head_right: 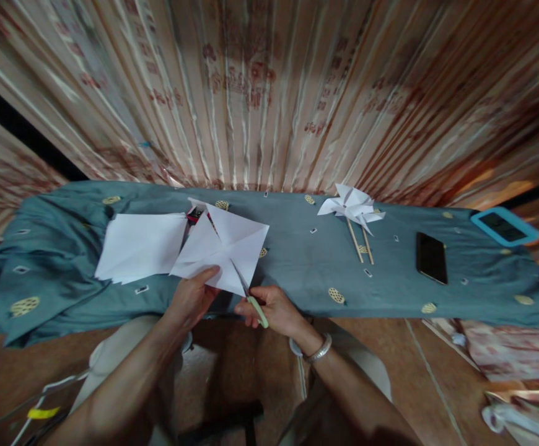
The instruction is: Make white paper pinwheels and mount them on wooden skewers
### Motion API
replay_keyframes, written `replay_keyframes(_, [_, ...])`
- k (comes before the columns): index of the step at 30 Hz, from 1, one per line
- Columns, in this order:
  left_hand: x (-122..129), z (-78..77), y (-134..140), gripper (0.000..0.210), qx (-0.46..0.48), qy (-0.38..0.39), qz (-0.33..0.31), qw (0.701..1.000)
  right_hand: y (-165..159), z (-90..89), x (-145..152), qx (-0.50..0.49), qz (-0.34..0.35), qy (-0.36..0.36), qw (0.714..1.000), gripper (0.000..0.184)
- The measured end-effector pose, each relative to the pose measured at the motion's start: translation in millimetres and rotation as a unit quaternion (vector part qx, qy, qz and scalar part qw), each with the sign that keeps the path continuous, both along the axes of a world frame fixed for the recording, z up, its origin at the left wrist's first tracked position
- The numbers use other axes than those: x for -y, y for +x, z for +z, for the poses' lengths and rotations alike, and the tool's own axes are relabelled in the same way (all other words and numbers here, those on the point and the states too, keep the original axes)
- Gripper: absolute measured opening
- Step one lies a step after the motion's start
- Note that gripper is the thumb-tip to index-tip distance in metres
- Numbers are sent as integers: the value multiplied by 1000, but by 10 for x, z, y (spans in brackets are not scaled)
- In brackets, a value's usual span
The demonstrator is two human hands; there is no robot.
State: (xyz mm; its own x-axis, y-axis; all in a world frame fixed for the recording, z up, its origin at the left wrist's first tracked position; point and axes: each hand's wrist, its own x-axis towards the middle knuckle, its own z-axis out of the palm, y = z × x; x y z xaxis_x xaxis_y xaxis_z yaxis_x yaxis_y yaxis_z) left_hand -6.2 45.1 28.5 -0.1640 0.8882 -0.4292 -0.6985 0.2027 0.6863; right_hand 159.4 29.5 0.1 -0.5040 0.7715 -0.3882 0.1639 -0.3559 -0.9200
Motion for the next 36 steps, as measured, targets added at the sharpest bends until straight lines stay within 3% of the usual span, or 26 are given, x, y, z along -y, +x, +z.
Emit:
replay_keyframes(17, [39,-26,28,44,-11,-21,-27,999,-34,25,-22,0,-17,21,1000,47])
replay_keyframes(36, [55,-29,45,38,-27,-13,-42,999,-24,76,-25,10,-21,-8,1000,45])
